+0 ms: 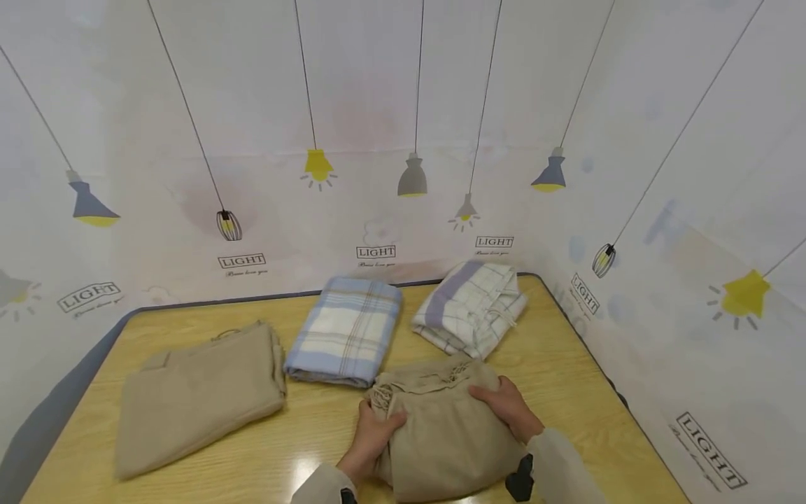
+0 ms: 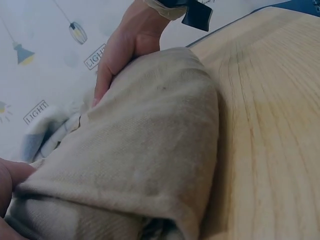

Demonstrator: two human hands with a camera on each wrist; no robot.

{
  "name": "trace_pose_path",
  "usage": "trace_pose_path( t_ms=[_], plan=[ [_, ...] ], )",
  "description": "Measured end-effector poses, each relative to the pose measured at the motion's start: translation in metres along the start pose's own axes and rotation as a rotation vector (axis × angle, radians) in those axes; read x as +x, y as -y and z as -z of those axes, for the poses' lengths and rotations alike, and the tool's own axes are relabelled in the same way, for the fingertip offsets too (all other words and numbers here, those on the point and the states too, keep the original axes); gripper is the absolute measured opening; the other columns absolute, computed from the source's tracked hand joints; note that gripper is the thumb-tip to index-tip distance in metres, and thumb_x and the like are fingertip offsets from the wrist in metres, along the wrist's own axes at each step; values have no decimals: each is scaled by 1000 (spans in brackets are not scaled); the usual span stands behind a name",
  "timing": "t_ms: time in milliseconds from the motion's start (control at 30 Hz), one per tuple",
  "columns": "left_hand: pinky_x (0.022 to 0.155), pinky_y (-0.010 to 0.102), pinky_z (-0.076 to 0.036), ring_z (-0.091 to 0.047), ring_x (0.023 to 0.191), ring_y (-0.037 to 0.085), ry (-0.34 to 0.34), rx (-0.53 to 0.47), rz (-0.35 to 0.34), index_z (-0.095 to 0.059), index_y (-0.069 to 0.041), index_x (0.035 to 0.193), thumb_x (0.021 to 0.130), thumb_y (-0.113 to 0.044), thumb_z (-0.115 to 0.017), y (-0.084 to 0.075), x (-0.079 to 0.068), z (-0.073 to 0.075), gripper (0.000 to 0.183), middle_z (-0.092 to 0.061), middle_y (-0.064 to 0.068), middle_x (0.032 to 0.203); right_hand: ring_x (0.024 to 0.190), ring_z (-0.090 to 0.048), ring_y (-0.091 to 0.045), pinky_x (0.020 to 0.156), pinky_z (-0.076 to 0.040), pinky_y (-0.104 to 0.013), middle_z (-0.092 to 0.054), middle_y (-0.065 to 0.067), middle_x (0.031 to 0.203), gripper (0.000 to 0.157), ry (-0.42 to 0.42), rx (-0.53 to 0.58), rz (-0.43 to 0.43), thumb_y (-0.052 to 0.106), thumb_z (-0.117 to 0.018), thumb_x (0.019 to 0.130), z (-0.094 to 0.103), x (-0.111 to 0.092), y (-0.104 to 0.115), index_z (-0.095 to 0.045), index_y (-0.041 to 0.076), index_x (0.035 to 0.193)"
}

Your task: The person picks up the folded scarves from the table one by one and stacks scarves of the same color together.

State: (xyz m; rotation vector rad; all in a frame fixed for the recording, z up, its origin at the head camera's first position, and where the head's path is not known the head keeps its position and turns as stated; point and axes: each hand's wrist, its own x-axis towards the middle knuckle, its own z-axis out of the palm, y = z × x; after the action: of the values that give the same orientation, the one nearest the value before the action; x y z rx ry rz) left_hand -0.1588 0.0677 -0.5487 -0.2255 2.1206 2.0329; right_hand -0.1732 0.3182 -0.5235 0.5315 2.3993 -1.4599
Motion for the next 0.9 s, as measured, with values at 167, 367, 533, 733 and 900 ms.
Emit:
trace_pose_path(
  t_ms=[167, 367, 533, 733, 900],
  plan=[
    [103, 56, -33, -41, 123, 51, -4, 22, -12, -26, 10, 130, 78, -10, -67, 1, 7, -5, 69, -42, 38, 129, 114, -50, -39, 93, -43, -47, -42, -32, 132, 77, -7, 7, 0, 42, -62, 88, 5, 6, -6, -31, -12, 135],
    [102, 56, -33, -41, 123, 49, -11, 20, -32, -28, 8, 129, 81, -10, -66, 1, 15, -10, 64, -42, 35, 130, 116, -48, -40, 96, -41, -50, -41, -32, 133, 77, -40, -10, 47, 41, -62, 89, 9, 18, -11, -31, -11, 136],
    [104, 55, -33, -39, 126, 47, -39, 44, -61, -31, 8, 130, 83, -9, -65, -2, 24, -13, 61, -42, 34, 133, 114, -49, -39, 94, -42, -47, -43, -31, 131, 74, -53, -9, 83, 38, -62, 89, 9, 26, -7, -33, -11, 135],
    [99, 54, -38, -46, 119, 48, -84, 98, -67, -35, 8, 126, 81, -9, -67, -1, 30, -18, 58, -49, 35, 124, 112, -50, -36, 92, -42, -44, -47, -29, 128, 67, -47, -4, 95, 34, -63, 89, 11, 30, -7, -37, -10, 132],
    [97, 54, -40, -49, 116, 47, -84, 119, -68, -36, 8, 124, 81, -10, -67, -3, 30, -19, 57, -50, 35, 121, 107, -54, -33, 89, -45, -41, -51, -26, 123, 61, -51, -15, 98, 32, -64, 89, 11, 30, -7, -41, -8, 129]
  ],
)
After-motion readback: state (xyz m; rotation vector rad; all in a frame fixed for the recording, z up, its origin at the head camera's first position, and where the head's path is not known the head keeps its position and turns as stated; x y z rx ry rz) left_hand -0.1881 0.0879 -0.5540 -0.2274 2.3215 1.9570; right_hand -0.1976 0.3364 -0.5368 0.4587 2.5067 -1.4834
